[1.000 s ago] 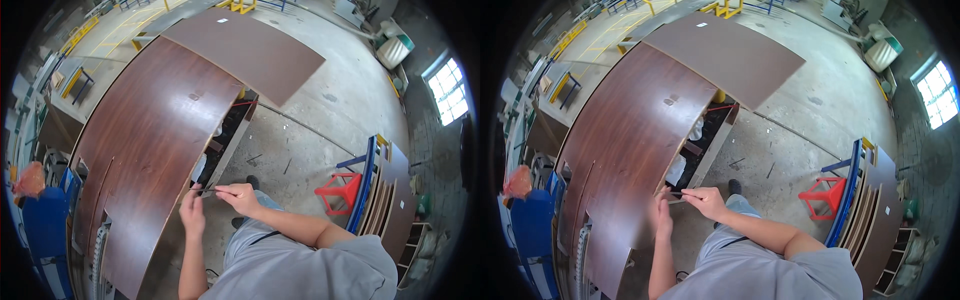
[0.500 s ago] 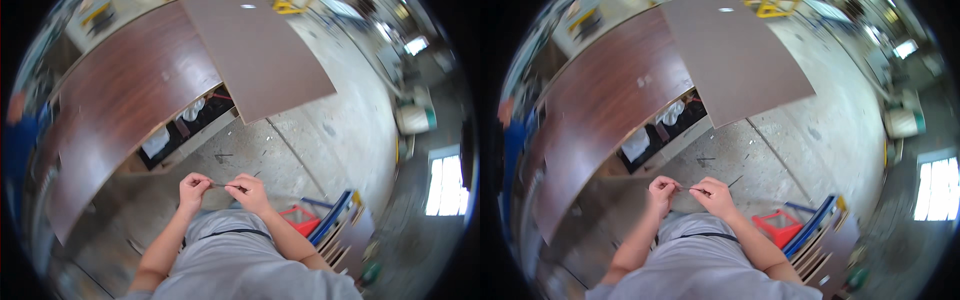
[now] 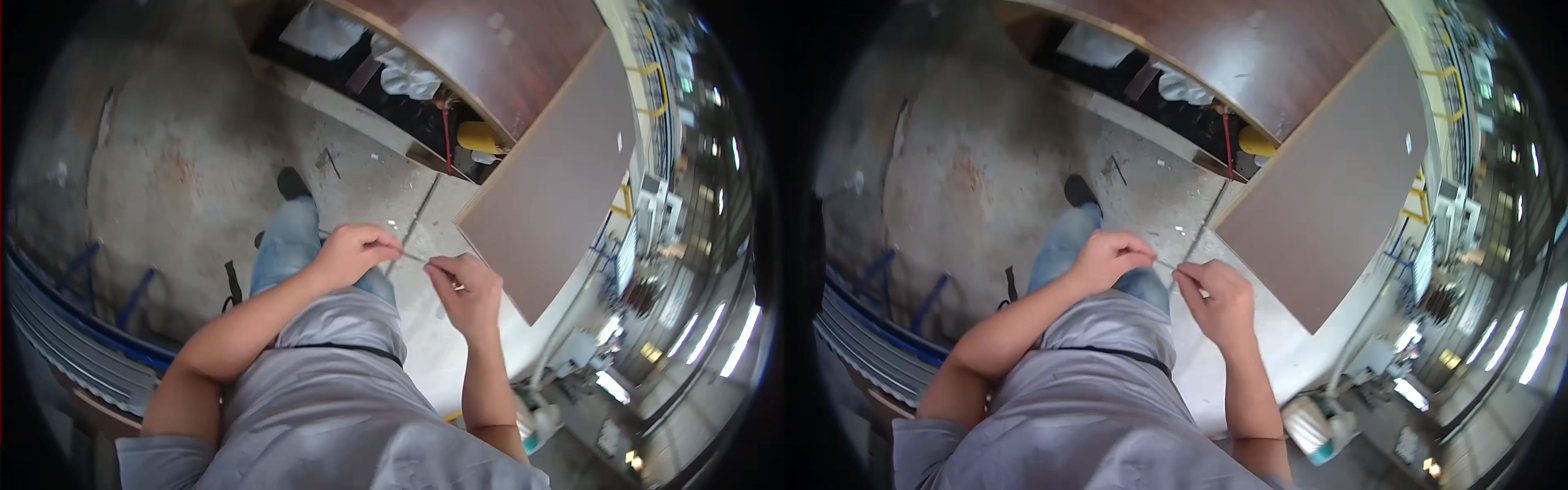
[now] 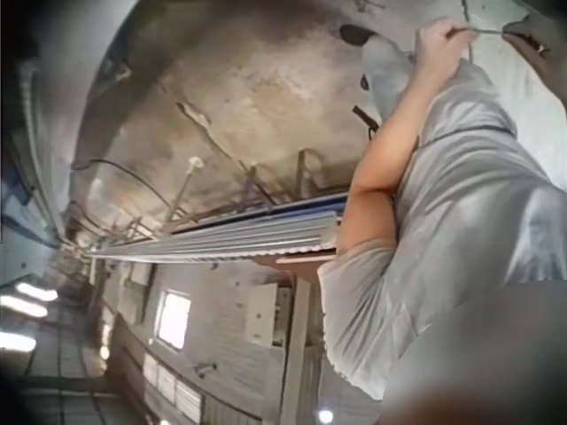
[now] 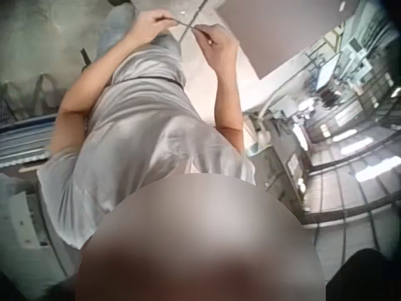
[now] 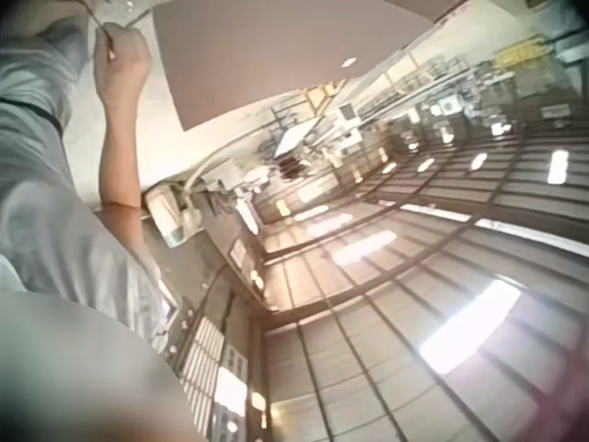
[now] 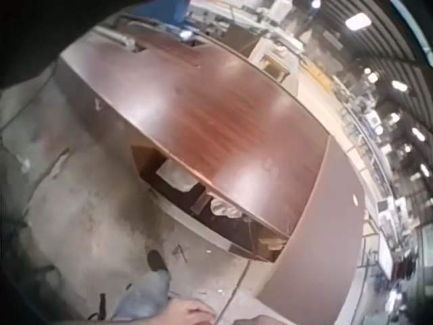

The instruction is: Applying and trimming edge banding on a wooden furniture panel.

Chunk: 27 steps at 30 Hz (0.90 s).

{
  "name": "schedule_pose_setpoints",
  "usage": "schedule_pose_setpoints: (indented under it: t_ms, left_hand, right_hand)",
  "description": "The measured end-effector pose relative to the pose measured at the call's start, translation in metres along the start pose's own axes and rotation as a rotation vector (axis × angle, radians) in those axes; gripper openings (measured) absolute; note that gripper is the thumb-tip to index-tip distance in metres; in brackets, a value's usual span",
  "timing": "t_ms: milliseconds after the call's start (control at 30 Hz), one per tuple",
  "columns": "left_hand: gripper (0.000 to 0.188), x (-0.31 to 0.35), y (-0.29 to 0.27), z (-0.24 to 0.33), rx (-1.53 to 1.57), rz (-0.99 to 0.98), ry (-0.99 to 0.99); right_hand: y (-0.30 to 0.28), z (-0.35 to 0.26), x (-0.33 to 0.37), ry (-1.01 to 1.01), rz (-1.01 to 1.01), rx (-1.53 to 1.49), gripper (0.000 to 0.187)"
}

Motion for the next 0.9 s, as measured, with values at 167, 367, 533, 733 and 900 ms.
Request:
schedule_pose_setpoints:
  t_ms: [167,367,533,733,900]
  left_hand:
    - [0.007,-0.037,0.046,-0.028,0.271,0.04,0.061]
    - [0.01,-0.083,0.091,-0.051,0.675,0.083,0.374]
    - [0.012,-0.1,0.101,-0.048,0.939,0.08,0.697]
    - [0.014,-0.114,0.122,-0.055,1.129,-0.008,0.791]
    - [0.012,-0.117,0.122,-0.051,1.228,-0.106,0.814]
  right_hand:
    - [-0.023,0.023,-0.015,-0.167,-0.136,0.155,0.007]
    - [-0.031,0.043,-0.035,-0.458,-0.251,0.346,0.008]
    - [-0.024,0.053,-0.031,-0.73,-0.191,0.402,0.007]
    - [-0.023,0.071,-0.022,-0.749,-0.139,0.426,0.005]
    - [-0.021,0.077,-0.022,-0.783,-0.092,0.425,0.005]
Point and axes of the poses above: each hand's wrist, its own x-axis away from the middle knuckle, its own y-axis out of the palm, z = x × y, the point moved 3 cm from there along -x, towards the middle knuckle, and after that the axes turned 12 degrees about -y, right-handed, at the moved point
